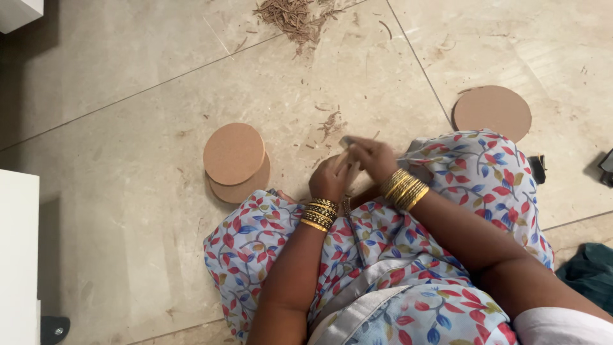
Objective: The person sits on the floor sanding round wooden discs. They hold each disc against their lap and rub a sanding block over the surface and edges, stacking finished discs aside and picking up the next one.
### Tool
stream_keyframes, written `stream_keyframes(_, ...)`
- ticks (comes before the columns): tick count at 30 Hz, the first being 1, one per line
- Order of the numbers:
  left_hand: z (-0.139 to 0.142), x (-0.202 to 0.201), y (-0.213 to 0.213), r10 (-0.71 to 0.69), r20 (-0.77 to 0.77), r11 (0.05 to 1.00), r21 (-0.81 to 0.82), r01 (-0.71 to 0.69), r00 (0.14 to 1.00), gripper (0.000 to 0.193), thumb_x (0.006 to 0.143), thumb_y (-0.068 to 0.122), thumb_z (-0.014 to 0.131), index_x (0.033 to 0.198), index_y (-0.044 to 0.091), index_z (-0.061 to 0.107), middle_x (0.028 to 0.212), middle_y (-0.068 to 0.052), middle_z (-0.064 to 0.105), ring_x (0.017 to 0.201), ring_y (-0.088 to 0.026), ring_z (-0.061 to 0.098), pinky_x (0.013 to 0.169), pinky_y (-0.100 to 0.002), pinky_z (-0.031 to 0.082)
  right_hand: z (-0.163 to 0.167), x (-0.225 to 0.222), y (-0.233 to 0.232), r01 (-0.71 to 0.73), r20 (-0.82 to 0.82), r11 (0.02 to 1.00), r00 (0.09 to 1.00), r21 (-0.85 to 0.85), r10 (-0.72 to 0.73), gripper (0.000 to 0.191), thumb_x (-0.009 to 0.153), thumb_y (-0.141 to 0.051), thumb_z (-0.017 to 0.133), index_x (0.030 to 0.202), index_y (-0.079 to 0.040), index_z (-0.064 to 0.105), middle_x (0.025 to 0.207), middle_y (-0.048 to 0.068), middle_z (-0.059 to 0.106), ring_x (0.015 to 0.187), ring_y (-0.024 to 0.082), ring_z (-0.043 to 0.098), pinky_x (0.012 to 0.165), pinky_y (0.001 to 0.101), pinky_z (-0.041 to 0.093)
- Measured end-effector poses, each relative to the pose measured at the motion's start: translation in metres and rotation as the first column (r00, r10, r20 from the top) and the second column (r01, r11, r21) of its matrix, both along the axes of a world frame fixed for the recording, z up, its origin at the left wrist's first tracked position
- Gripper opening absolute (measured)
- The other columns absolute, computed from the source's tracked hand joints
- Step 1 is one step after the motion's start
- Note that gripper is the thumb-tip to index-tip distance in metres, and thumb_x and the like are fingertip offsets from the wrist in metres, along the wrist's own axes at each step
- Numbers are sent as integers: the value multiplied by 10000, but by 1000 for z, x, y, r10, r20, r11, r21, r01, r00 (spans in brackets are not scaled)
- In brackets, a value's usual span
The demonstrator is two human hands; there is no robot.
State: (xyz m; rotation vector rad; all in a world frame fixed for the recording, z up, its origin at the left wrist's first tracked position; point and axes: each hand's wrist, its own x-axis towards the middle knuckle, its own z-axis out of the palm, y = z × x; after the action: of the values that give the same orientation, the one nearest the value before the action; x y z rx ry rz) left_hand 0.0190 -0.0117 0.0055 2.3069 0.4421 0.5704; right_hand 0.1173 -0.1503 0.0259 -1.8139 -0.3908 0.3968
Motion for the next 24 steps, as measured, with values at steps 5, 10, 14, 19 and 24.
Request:
stream_keyframes(5,3,-3,-6,-58,9,998,41,57,998,353,887,299,743,1161,79,723,1018,-167,736,920,-371,711,798,-443,564,14,7,-2,141,-23,980,989,-138,-145,344,998,-295,642,1289,-127,714,958,134,783,609,108,672,561,278,593)
stream_keyframes(10,-8,-1,-3,-98,94,994,-36,101,991,360,871,262,748,1165,56,718,1036,-189,727,934,-374,714,806,-437,571,18,-7,-8,90,23,991,996,-98,-88,333,1017,-299,640,1284,-124,734,886,138,783,613,101,658,579,300,583)
stream_keyframes(14,-22,-1,-4,-118,-103,993,-9,118,988,239,957,282,712,1059,66,733,1008,-176,758,951,-357,728,849,-433,582,20,-19,-8,34,306,986,952,-164,18,359,992,-313,666,1280,-111,735,741,101,752,563,80,643,547,256,539)
stream_keyframes(19,-30,-2,-3,-204,-56,943,-278,181,977,384,886,255,683,1217,61,703,983,-223,738,898,-373,732,803,-450,581,25,-8,-10,224,77,931,975,-289,-210,339,1021,-338,605,1274,-164,749,748,83,741,498,142,527,465,352,492)
stream_keyframes(24,-38,4,-7,-234,-254,972,-92,217,939,360,1036,352,628,1245,60,661,1052,-231,747,998,-403,711,848,-480,561,17,-21,-16,5,607,997,793,-79,44,311,1030,-329,675,1241,-125,777,819,79,758,606,43,645,579,254,553)
